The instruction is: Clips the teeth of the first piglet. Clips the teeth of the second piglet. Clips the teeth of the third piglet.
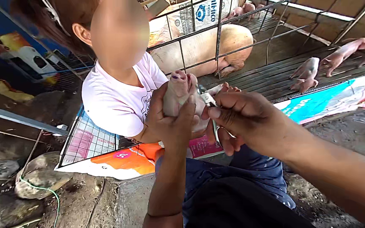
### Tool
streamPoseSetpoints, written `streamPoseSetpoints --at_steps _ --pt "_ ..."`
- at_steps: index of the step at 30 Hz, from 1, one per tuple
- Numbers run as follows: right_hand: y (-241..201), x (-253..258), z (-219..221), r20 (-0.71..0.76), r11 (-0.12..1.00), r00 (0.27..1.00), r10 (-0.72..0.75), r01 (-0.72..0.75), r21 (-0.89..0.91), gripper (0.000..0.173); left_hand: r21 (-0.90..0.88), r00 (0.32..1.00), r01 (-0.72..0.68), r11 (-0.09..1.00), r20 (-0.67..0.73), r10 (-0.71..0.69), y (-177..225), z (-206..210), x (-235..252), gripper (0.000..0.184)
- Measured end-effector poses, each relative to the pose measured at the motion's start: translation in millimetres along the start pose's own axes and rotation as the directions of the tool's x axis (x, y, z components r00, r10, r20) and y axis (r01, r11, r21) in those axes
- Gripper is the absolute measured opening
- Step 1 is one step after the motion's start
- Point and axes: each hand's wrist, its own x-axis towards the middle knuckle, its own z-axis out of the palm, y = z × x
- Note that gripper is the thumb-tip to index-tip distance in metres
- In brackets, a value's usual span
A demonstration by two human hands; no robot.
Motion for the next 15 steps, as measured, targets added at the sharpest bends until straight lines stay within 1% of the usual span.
streamPoseSetpoints --at_steps 3,6,11,15 --pt "7.5 4.3 10.8 -0.030 1.000 1.000 -0.002 0.001 -0.021 0.023 0.029 0.999 -0.045 0.999 -0.022 0.046 4.5 3.0 -4.8 0.042" --pt "9.1 7.2 12.4 -0.043 0.999 0.999 -0.015 0.014 -0.037 0.024 0.033 0.999 -0.046 0.998 -0.024 0.047 8.2 2.4 -7.1 0.041" --pt "10.6 3.3 17.1 -0.065 1.000 0.998 -0.007 0.006 -0.016 0.026 0.053 0.996 -0.070 0.996 -0.050 0.073 8.2 2.9 -11.0 0.040" --pt "8.7 -1.5 17.9 -0.066 1.000 0.998 0.013 -0.013 -0.007 0.026 0.051 0.994 -0.076 0.996 -0.077 0.080 8.7 4.9 -15.4 0.043"
